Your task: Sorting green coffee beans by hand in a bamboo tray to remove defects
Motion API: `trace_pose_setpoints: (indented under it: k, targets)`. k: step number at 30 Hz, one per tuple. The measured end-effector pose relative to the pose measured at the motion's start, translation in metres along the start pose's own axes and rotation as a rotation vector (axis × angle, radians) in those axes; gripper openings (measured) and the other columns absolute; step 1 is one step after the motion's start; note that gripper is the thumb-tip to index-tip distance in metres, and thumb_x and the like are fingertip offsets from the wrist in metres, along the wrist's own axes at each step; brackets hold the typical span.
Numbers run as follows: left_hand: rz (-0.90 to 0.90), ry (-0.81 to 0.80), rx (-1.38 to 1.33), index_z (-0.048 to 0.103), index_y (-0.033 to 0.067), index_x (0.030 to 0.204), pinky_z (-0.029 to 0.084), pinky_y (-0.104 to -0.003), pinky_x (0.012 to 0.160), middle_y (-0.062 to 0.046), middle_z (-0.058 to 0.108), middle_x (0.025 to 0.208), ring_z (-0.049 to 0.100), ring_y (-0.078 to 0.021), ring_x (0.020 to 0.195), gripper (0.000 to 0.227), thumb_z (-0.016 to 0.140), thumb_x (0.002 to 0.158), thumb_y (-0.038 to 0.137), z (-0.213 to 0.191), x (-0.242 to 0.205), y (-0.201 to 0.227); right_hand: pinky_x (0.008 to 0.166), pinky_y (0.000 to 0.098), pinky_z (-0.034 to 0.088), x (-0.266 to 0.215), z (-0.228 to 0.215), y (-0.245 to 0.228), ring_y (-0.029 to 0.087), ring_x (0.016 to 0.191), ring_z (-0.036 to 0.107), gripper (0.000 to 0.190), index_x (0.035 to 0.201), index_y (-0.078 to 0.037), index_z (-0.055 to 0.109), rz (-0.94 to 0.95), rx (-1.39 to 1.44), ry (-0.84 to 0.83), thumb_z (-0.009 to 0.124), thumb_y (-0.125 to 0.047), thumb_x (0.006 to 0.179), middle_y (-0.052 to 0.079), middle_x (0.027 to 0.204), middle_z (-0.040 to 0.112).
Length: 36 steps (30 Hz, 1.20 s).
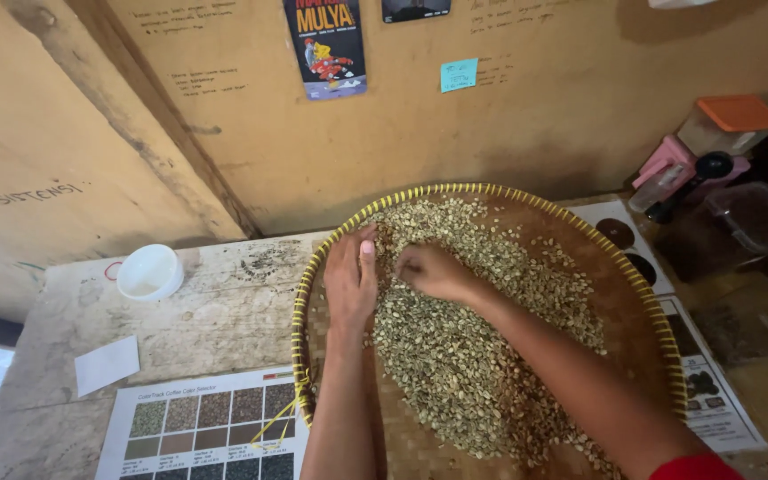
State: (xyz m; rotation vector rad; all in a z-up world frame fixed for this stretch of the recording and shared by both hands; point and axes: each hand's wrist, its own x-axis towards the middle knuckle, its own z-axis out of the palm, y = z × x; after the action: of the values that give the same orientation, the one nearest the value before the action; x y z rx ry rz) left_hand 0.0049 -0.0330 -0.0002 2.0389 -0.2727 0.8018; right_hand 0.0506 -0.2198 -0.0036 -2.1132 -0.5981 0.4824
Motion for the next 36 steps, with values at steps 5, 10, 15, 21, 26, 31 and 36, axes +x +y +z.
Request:
trace_pose_setpoints:
  k: [5,10,15,21,26,31,36]
  targets:
    - [-0.007,0.002,-0.001,0.069,0.0094,0.119,0.052,-0.045,0.090,-0.011,0.072,0.104,0.067,-0.0357,0.096,0.036,0.041,0.110,0.029,-0.008,0.005,0.013,0.034,0.0168,0.026,-0.025,-0.011,-0.004,0.007,0.044,0.031,0.017,0.105,-0.008,0.062,0.265,0.870,0.000,0.055,-0.022,0.100,-0.003,0.062,0.040]
    - [-0.013,-0.013,0.000,0.068,0.0098,0.122,0.052,-0.047,0.091,-0.012,0.072,0.106,0.067,-0.0365,0.098,0.035,0.041,0.110,0.027,-0.014,0.009,0.027,0.034,0.0168,0.024,-0.051,-0.015,0.041,0.008,0.045,0.031,0.014,0.094,-0.014,0.052,0.287,1.244,-0.069,0.051,-0.028,0.091,0.000,0.064,0.034]
    - [-0.013,-0.012,0.020,0.069,0.0109,0.122,0.051,-0.047,0.093,-0.013,0.073,0.107,0.067,-0.0372,0.101,0.036,0.039,0.110,0.026,-0.006,0.003,0.011,0.032,0.0181,0.023,-0.095,-0.020,0.042,0.011,0.042,0.030,0.017,0.091,-0.012,0.055,0.319,1.262,-0.072,0.050,-0.028,0.088,0.006,0.060,0.039]
    - [-0.004,-0.015,0.013,0.069,0.0074,0.121,0.050,-0.051,0.095,-0.017,0.072,0.114,0.066,-0.0425,0.106,0.038,0.037,0.112,0.025,-0.009,0.002,0.019,0.032,0.0153,0.027,-0.136,-0.031,0.024,0.009,0.043,0.036,0.033,0.113,-0.007,0.066,0.271,1.240,-0.055,0.047,-0.023,0.091,0.014,0.067,0.058]
    - [-0.014,-0.027,0.019,0.068,0.0098,0.125,0.049,-0.050,0.097,-0.017,0.072,0.117,0.066,-0.0408,0.109,0.043,0.032,0.113,0.032,-0.004,-0.003,0.005,0.033,0.0180,0.033,-0.158,-0.030,0.013,0.010,0.047,0.041,0.044,0.126,-0.001,0.062,0.243,1.260,-0.032,0.046,-0.015,0.087,0.022,0.080,0.067]
    - [-0.039,-0.049,0.010,0.068,0.0114,0.125,0.051,-0.050,0.095,-0.015,0.072,0.115,0.067,-0.0393,0.106,0.042,0.032,0.113,0.031,-0.002,-0.006,-0.001,0.037,0.0225,0.041,-0.163,-0.016,0.031,0.013,0.051,0.048,0.047,0.127,-0.001,0.062,0.234,1.298,0.006,0.044,-0.009,0.084,0.028,0.092,0.071]
    - [-0.065,-0.050,0.021,0.067,0.0137,0.128,0.052,-0.051,0.091,-0.017,0.072,0.108,0.068,-0.0407,0.101,0.043,0.031,0.113,0.030,-0.002,-0.007,0.003,0.033,0.0216,0.038,-0.171,-0.005,0.050,0.011,0.045,0.045,0.043,0.124,-0.001,0.066,0.216,1.369,0.066,0.048,-0.010,0.086,0.021,0.078,0.070]
